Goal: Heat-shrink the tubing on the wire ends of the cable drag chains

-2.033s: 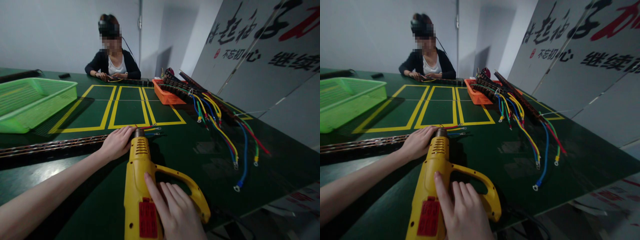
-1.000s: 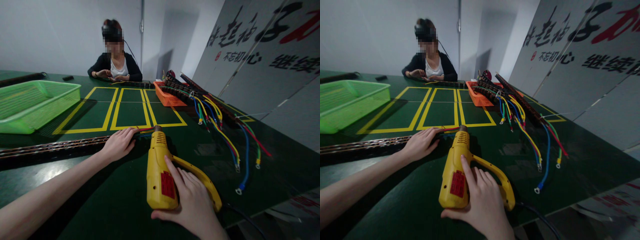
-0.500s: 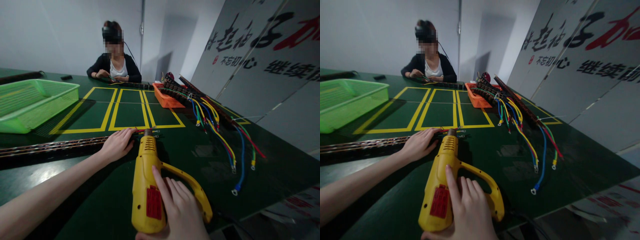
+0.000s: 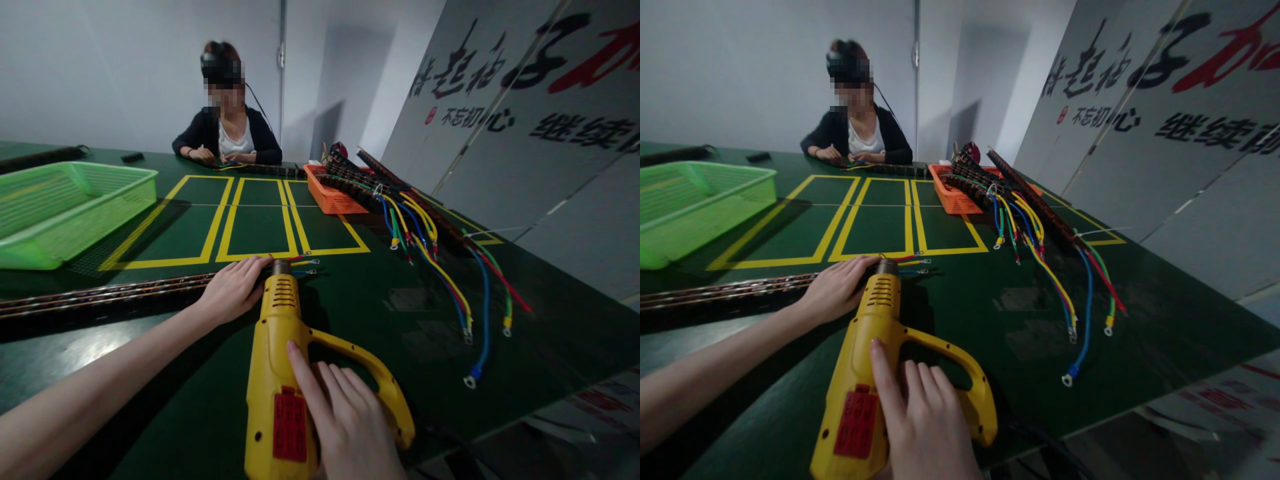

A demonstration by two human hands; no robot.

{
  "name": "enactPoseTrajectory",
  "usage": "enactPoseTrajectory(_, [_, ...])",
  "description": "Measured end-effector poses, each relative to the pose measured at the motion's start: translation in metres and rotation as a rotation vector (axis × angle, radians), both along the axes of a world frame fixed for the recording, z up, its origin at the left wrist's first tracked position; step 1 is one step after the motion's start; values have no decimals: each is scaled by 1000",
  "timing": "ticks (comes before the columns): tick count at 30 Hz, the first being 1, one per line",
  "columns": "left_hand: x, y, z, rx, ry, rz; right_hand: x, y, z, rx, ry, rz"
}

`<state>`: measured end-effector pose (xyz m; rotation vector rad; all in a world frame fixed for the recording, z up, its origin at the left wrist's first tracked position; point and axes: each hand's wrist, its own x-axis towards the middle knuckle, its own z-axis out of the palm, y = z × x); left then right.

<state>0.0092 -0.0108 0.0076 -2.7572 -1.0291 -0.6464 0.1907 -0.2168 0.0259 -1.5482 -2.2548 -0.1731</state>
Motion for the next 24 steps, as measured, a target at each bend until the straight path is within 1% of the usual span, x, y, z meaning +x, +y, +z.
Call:
enactPoseTrajectory(9, [1, -1, 2, -4, 6, -8, 10, 2, 4, -85, 84, 7])
enactPoseTrajectory(13, [1, -1, 1, 2, 0, 16, 18, 2, 7, -119, 95, -39])
enactPoseTrajectory(19, [1, 1, -1, 12, -20, -2, 29, 6, 9, -166, 120, -111])
enactPoseTrajectory(24, [1, 0, 0, 16, 18, 20, 32, 8, 10, -201, 133, -176])
